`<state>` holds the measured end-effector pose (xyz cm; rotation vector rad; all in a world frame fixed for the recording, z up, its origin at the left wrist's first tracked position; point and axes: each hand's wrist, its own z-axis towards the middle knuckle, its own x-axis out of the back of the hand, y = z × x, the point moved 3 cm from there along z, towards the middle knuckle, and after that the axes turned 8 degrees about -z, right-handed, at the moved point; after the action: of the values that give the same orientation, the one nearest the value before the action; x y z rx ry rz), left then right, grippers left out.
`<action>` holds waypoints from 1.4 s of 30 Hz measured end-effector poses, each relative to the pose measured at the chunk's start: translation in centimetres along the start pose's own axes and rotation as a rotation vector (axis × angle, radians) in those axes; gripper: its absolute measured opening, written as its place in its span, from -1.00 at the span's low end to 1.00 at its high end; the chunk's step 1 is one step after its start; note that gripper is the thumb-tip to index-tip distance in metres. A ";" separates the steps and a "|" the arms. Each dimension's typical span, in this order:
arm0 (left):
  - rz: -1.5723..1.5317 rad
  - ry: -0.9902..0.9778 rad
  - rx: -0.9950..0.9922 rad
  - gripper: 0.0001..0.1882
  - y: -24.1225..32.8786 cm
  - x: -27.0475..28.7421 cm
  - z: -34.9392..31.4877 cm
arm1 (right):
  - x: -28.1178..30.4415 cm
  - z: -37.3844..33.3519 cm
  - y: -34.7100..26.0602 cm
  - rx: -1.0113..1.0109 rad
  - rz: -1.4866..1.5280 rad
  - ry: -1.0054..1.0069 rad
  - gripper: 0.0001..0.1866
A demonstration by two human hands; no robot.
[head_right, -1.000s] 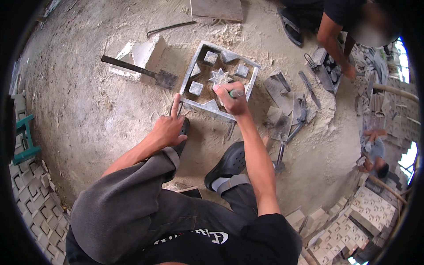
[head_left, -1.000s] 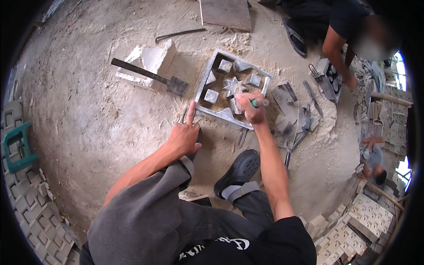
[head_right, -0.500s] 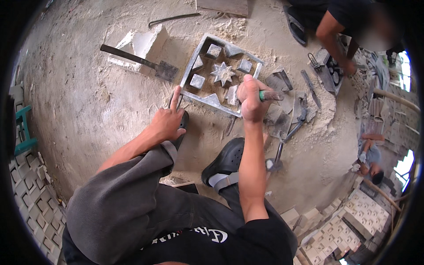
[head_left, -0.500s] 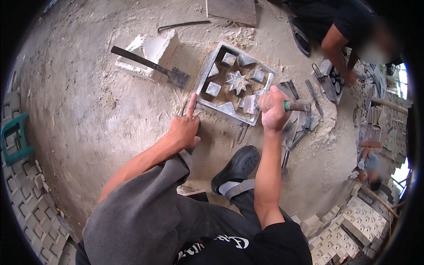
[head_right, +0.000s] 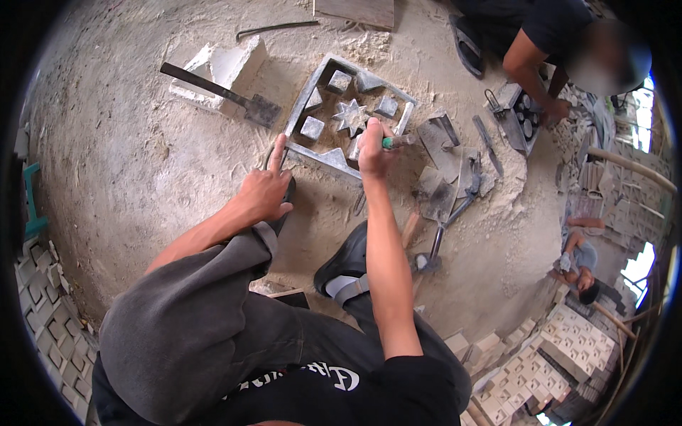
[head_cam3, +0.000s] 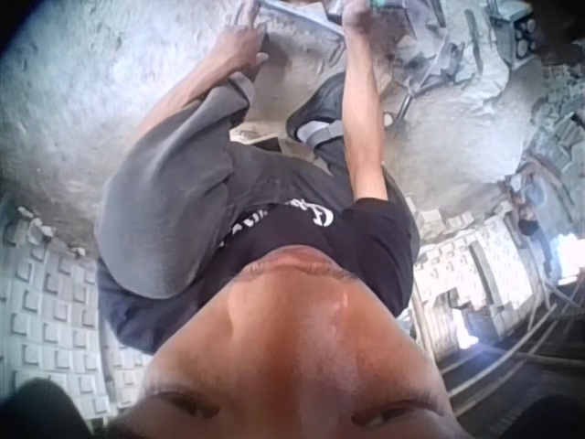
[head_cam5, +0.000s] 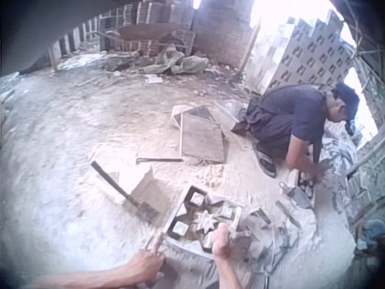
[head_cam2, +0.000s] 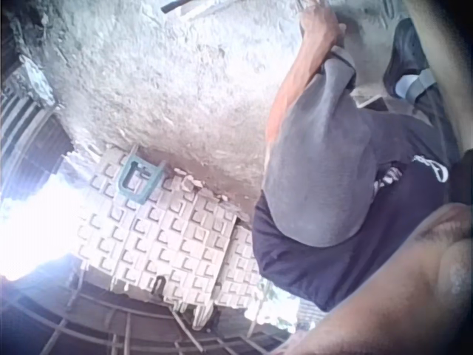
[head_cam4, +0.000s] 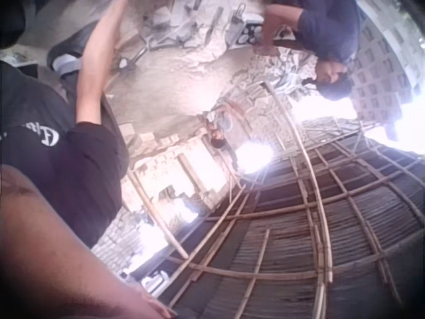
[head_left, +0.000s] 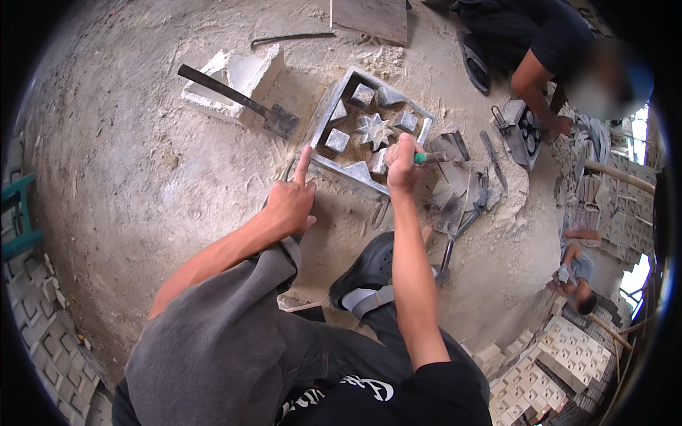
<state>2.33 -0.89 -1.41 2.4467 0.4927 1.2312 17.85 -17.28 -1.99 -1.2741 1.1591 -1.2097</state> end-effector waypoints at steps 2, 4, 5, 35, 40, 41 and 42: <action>0.014 0.009 0.009 -0.36 -0.4 0.6 0.0 | -0.8 0.5 0.1 0.046 -0.074 -0.074 -0.46; 0.015 0.006 0.019 -0.36 -1.2 0.2 -0.3 | -1.6 0.2 -0.3 0.044 -0.081 -0.133 -0.50; 0.014 0.004 0.021 -0.36 -1.6 0.2 -0.5 | -1.1 -0.1 -0.8 0.030 -0.050 -0.150 -0.52; 0.034 -0.006 0.033 -0.34 -0.9 0.1 -0.6 | -1.5 -0.7 -10.3 0.237 0.234 -0.116 -0.42; 0.014 0.009 0.020 -0.36 -0.9 0.0 -0.5 | -1.5 -0.3 -8.6 0.257 0.293 -0.207 -0.44; 0.011 0.013 0.011 -0.37 -0.3 0.1 -0.3 | -1.5 0.1 -6.0 0.351 0.119 -0.236 -0.45; 0.006 0.004 0.003 -0.37 -0.4 0.1 -0.3 | -2.8 0.1 -4.5 0.207 0.087 -0.261 -0.46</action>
<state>2.10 -0.44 -1.35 2.4505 0.4892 1.2393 17.88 -14.29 2.39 -1.1726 0.8680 -1.0353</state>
